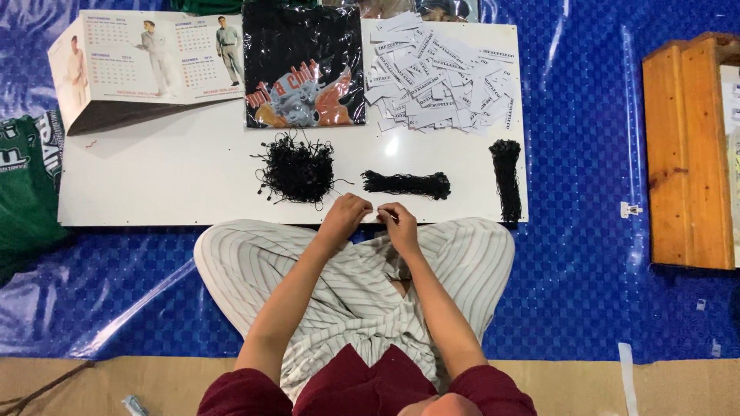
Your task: Sorting and untangling black elastic cords on a white board
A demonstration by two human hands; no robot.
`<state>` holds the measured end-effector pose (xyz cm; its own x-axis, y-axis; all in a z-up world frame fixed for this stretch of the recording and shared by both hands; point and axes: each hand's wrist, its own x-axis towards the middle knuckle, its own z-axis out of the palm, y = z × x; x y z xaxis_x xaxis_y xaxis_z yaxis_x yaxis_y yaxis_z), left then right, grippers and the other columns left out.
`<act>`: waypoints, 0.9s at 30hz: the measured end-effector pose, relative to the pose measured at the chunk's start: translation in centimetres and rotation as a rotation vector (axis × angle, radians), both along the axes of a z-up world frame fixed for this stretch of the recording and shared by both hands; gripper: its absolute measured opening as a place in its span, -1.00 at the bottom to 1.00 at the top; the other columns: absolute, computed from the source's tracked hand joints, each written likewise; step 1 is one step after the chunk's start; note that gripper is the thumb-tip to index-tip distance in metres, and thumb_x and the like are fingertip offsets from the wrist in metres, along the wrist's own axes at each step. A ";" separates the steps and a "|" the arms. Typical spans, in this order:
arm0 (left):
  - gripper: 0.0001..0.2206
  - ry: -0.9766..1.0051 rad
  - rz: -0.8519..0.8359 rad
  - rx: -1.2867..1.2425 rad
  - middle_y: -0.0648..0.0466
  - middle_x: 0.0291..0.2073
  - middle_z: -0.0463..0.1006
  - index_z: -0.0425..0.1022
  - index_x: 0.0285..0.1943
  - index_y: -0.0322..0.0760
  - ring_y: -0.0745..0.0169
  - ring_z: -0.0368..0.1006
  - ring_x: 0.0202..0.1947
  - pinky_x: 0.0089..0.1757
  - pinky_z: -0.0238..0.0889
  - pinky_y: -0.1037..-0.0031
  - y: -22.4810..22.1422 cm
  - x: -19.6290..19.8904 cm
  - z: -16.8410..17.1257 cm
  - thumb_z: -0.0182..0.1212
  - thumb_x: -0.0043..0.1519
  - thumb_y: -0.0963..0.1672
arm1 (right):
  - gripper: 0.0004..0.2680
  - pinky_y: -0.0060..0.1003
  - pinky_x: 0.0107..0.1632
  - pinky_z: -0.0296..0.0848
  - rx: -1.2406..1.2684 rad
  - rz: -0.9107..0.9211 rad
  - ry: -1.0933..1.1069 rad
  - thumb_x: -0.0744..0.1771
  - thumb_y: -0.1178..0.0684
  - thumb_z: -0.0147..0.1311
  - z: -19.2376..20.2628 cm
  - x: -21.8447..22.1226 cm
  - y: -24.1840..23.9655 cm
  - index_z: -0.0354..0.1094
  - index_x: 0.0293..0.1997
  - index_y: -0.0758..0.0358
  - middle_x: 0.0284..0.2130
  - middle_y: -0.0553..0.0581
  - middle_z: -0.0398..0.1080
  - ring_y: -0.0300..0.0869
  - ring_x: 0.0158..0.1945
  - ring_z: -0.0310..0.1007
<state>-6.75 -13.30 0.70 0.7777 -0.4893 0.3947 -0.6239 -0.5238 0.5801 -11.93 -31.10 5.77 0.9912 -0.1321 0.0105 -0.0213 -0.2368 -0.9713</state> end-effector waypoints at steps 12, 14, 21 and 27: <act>-0.95 -0.115 0.112 0.290 0.09 -0.31 0.55 0.50 -0.14 -0.11 0.09 0.57 -0.11 -0.07 0.44 0.44 8.7 6.1 2.1 0.27 0.28 -0.15 | -0.94 -0.25 -0.30 0.58 0.061 0.002 -0.182 0.40 0.23 0.06 -0.8 0.4 -0.4 0.43 -0.21 0.38 -0.41 0.24 0.47 -0.11 -0.38 0.58; -0.95 -0.148 0.167 0.334 0.11 -0.30 0.56 0.51 -0.17 -0.08 0.12 0.55 -0.07 -0.06 0.44 0.44 9.5 6.7 -1.9 0.28 0.27 -0.13 | -0.94 -0.27 -0.32 0.58 0.051 0.043 -0.213 0.40 0.24 0.07 -0.3 -0.1 0.7 0.43 -0.22 0.36 -0.42 0.20 0.46 -0.13 -0.38 0.58; -0.89 -0.076 0.424 0.424 0.11 -0.17 0.57 0.53 -0.09 -0.01 0.11 0.50 0.00 -0.11 0.48 0.42 10.3 7.0 -2.8 0.32 0.26 -0.09 | -0.92 -0.29 -0.37 0.59 0.026 0.086 -0.307 0.39 0.21 0.12 -0.7 -0.9 1.7 0.45 -0.27 0.35 -0.43 0.15 0.44 -0.10 -0.42 0.58; -0.81 0.014 0.404 0.430 0.20 -0.35 0.48 0.47 -0.16 0.05 0.17 0.51 -0.19 -0.18 0.42 0.35 10.6 6.6 -1.5 0.35 0.21 0.03 | -0.88 -0.28 -0.35 0.57 0.030 -0.073 -0.353 0.43 0.22 -0.01 0.6 -0.1 0.2 0.38 -0.26 0.37 -0.44 0.17 0.39 -0.12 -0.43 0.55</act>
